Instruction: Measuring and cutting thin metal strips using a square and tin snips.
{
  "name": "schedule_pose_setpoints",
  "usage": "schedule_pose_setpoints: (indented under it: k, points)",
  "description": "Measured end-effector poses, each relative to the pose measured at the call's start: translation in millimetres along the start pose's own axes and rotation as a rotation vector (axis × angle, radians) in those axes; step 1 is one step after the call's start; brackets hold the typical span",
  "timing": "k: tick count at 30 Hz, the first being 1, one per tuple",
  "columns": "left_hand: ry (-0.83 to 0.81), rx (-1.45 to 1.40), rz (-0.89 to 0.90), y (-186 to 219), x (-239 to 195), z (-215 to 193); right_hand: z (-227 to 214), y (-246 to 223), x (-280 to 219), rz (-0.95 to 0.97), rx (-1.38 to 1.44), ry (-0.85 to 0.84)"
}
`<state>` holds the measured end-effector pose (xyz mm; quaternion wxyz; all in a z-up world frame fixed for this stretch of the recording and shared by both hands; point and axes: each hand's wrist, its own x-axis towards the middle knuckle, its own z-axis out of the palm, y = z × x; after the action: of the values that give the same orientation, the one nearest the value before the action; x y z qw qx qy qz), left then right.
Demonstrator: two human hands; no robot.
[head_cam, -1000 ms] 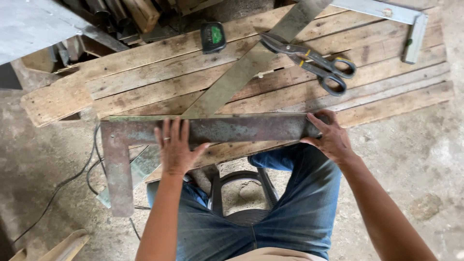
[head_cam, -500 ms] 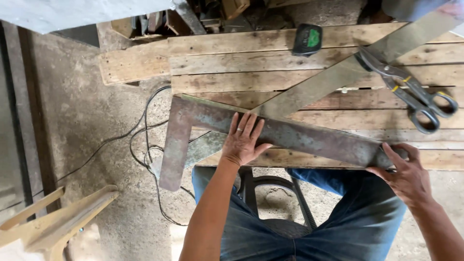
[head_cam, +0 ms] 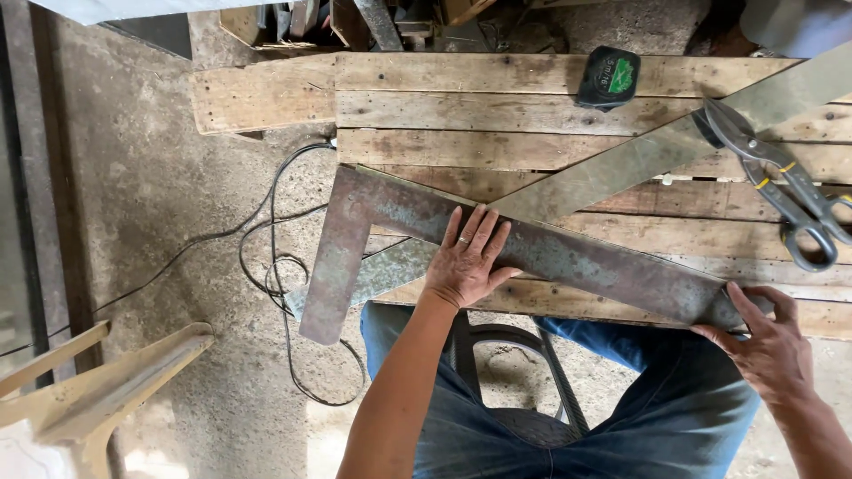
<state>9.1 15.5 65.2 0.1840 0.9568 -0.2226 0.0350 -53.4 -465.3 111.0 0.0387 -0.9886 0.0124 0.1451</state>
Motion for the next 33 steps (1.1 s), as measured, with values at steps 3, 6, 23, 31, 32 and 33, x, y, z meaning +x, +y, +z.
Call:
schedule_pose_setpoints:
  k: [3,6,23,31,32,33]
  points:
    - [-0.012,0.001,-0.008,1.1,1.7,-1.7,-3.2,-2.3,-0.2,0.014,-0.020,-0.016]
    - [-0.021,0.009,-0.012,0.7,0.7,-0.5,-1.9,-0.5,-1.7,0.029,-0.031,-0.026]
    - [0.003,-0.018,0.052,4.0,11.3,-14.9,-34.0,-22.7,4.4,0.000,0.151,-0.016]
    - [0.009,0.010,0.056,6.4,12.6,-14.8,-35.4,-17.0,7.4,-0.026,0.100,-0.068]
    - [-0.006,0.016,0.047,7.2,11.9,-15.1,-36.4,-17.0,8.2,-0.027,0.086,-0.087]
    - [-0.017,0.024,0.037,7.4,12.2,-15.1,-37.5,-17.0,10.8,-0.030,0.072,-0.103]
